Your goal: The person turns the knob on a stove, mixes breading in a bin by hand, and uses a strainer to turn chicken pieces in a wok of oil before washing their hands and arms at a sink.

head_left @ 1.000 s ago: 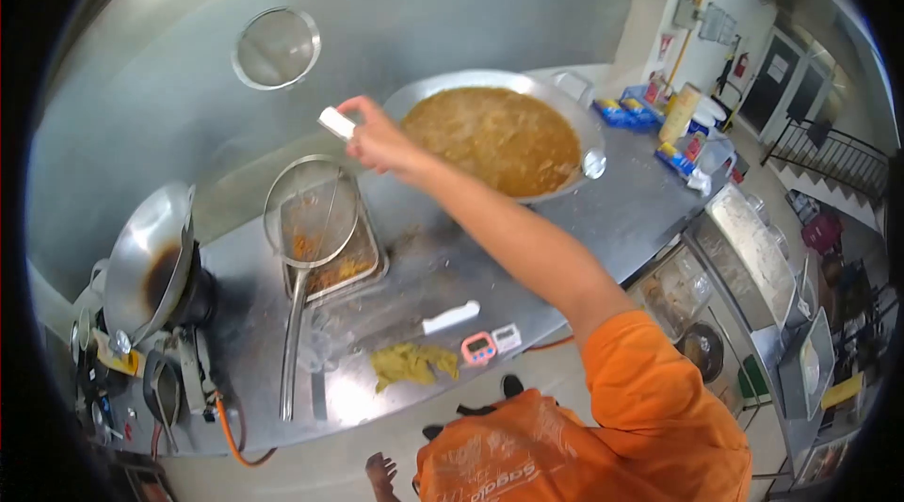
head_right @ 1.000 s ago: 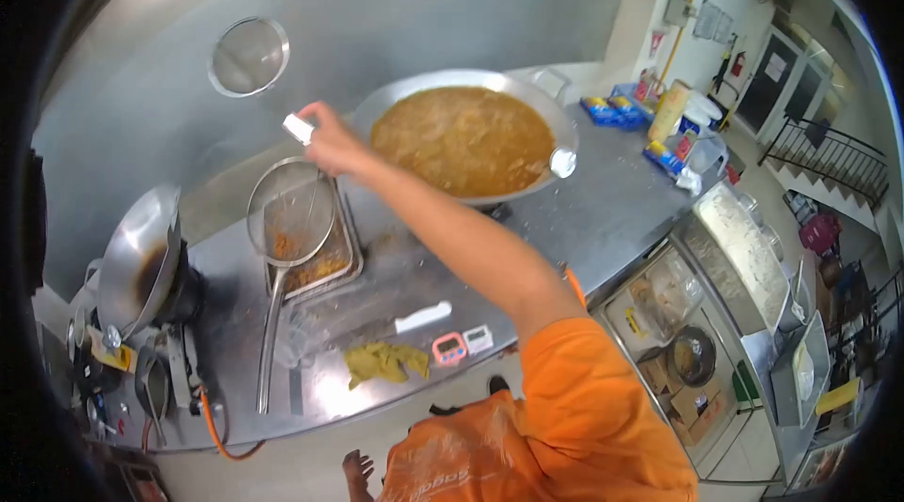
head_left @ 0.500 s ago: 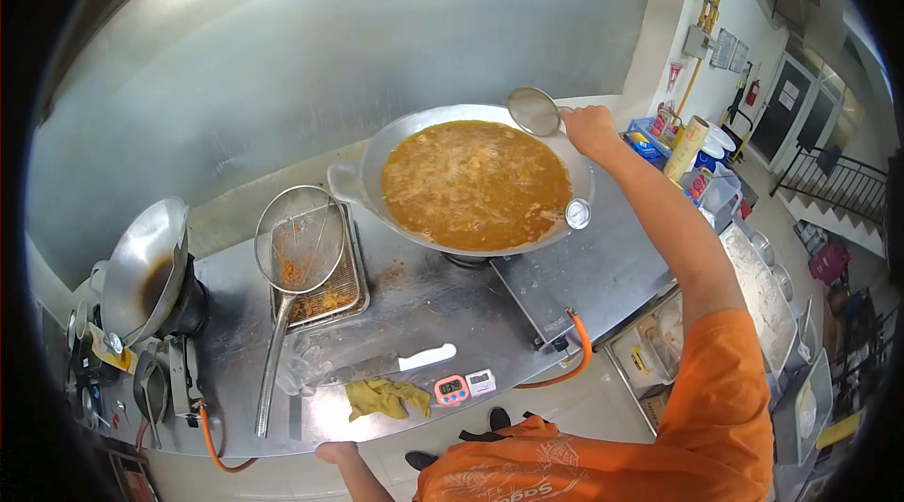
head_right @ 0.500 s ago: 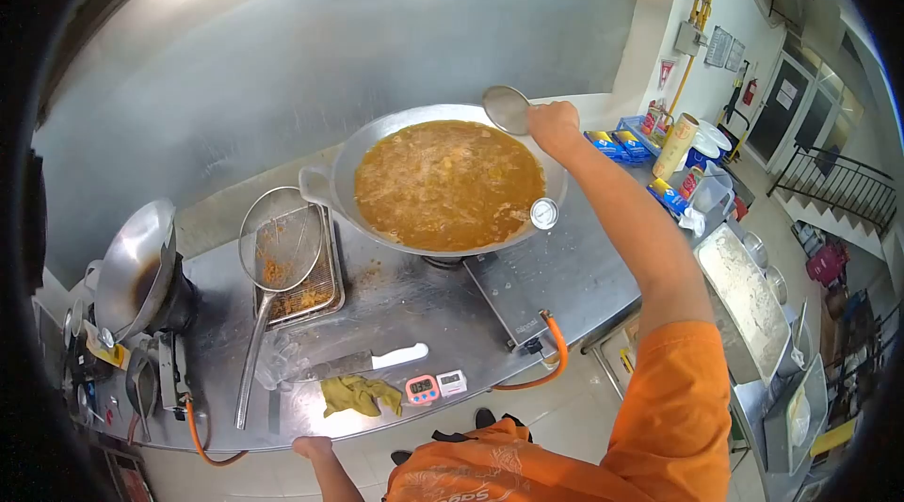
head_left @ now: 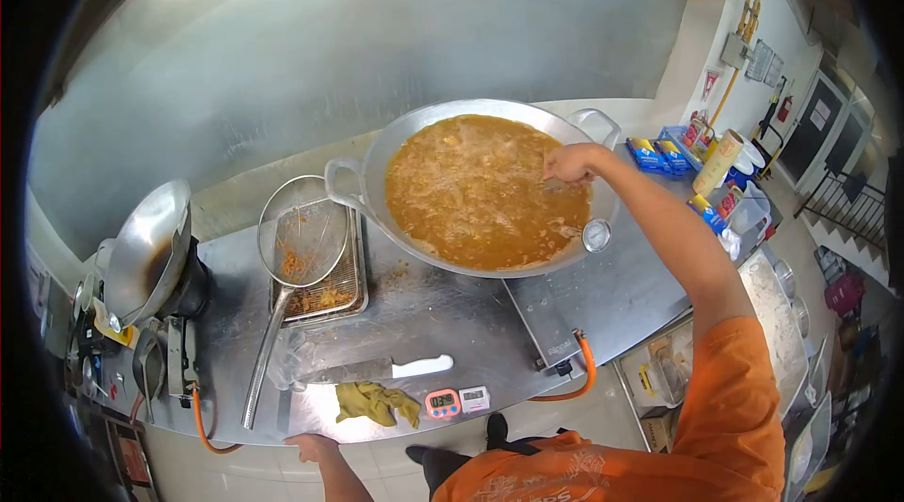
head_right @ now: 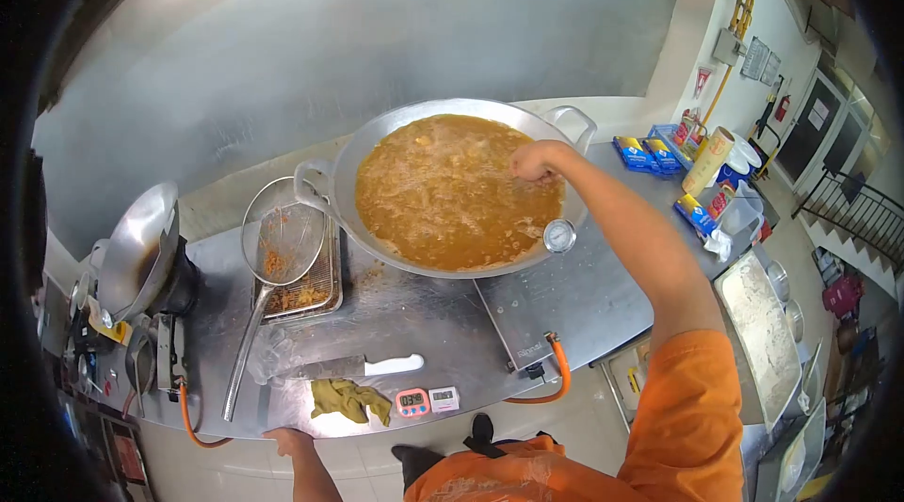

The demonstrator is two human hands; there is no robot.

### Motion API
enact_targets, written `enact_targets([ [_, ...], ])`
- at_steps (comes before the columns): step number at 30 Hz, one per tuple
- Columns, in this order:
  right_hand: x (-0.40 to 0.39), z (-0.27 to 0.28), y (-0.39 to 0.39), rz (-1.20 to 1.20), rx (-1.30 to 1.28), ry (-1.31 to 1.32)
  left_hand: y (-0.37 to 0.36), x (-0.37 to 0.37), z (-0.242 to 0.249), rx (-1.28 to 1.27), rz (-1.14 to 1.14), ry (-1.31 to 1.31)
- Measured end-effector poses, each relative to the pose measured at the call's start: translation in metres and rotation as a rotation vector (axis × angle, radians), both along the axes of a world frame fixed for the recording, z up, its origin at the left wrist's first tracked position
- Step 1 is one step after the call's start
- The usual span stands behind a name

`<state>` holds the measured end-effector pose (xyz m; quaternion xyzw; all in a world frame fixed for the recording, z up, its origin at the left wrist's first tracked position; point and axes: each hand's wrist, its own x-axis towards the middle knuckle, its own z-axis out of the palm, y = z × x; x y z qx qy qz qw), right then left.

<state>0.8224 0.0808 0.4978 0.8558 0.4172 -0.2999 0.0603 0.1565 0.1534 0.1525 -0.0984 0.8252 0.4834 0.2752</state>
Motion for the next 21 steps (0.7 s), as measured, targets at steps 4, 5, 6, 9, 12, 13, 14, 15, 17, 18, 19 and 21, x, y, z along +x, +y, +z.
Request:
enact_targets([
  [4, -0.008, 0.014, 0.001, 0.016, 0.039, 0.075, -0.007, 0.009, 0.022, 0.031, 0.006, -0.050],
  [5, -0.013, 0.021, 0.002, 0.029, 0.042, 0.111, -0.007, 0.011, 0.023, 0.041, 0.004, -0.052],
  [6, -0.015, 0.019, 0.005, 0.000, 0.072, 0.119, -0.006, 0.011, 0.022, 0.048, -0.002, -0.047],
  [9, -0.021, 0.004, 0.009, -0.051, 0.148, 0.121, -0.004, 0.000, 0.009, 0.038, -0.020, -0.053],
  [12, -0.028, 0.000, 0.013, -0.008, 0.275, 0.052, -0.003, -0.001, 0.000, 0.011, -0.012, -0.063],
  [13, -0.032, 0.009, 0.006, 0.002, 0.346, 0.018, -0.002, -0.002, 0.004, 0.003, -0.010, -0.054],
  [14, -0.035, 0.011, 0.000, 0.007, 0.414, -0.011, -0.004, -0.003, 0.010, -0.001, -0.001, -0.029],
  [15, -0.034, 0.011, -0.003, 0.044, 0.418, -0.049, -0.006, 0.003, 0.015, -0.005, 0.006, -0.009],
  [17, -0.025, 0.018, -0.010, 0.116, 0.419, -0.142, -0.003, -0.001, 0.002, -0.031, -0.122, 0.032],
  [18, -0.021, 0.017, -0.013, 0.142, 0.433, -0.199, 0.001, -0.017, -0.025, -0.051, -0.254, 0.058],
  [19, -0.018, 0.015, -0.015, 0.170, 0.446, -0.254, 0.001, -0.021, -0.034, -0.071, -0.383, 0.085],
  [21, -0.022, 0.016, -0.022, 0.188, 0.450, -0.353, 0.005, -0.023, -0.043, -0.041, -0.217, 0.107],
])
